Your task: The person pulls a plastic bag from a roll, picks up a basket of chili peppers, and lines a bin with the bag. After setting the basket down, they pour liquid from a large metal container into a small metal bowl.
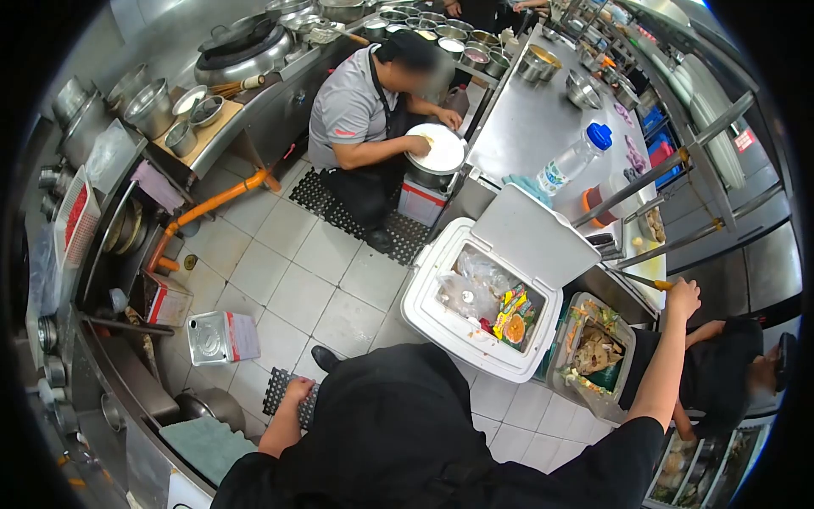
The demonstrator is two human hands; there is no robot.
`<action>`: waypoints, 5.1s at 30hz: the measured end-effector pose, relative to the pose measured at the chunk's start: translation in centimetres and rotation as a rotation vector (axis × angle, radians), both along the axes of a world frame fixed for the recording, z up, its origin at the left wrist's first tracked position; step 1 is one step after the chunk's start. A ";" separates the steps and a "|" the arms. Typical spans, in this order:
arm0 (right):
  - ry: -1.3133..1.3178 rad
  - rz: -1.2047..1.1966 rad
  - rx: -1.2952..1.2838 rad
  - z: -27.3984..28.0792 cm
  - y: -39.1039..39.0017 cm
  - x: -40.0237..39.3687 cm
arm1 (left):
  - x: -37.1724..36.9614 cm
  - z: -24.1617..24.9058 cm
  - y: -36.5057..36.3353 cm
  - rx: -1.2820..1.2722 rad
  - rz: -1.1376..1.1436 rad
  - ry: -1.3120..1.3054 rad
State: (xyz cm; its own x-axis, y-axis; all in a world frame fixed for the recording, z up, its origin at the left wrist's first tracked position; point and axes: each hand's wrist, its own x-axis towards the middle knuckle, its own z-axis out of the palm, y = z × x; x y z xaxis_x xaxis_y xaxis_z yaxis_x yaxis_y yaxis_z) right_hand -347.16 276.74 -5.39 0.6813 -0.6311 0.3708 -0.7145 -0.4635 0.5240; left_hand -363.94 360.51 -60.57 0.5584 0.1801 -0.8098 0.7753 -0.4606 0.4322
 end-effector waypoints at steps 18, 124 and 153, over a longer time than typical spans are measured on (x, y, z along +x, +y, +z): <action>0.032 0.089 -0.022 -2.9 -4.9 4.3 | -2.2 -4.0 1.2 0.091 -0.043 -0.078; 0.109 0.411 1.413 -35.8 51.1 -8.1 | 8.2 -1.6 20.0 -0.006 -0.067 0.061; 0.220 0.189 1.510 -44.9 46.8 -24.0 | 3.1 4.3 13.9 0.039 -0.295 0.113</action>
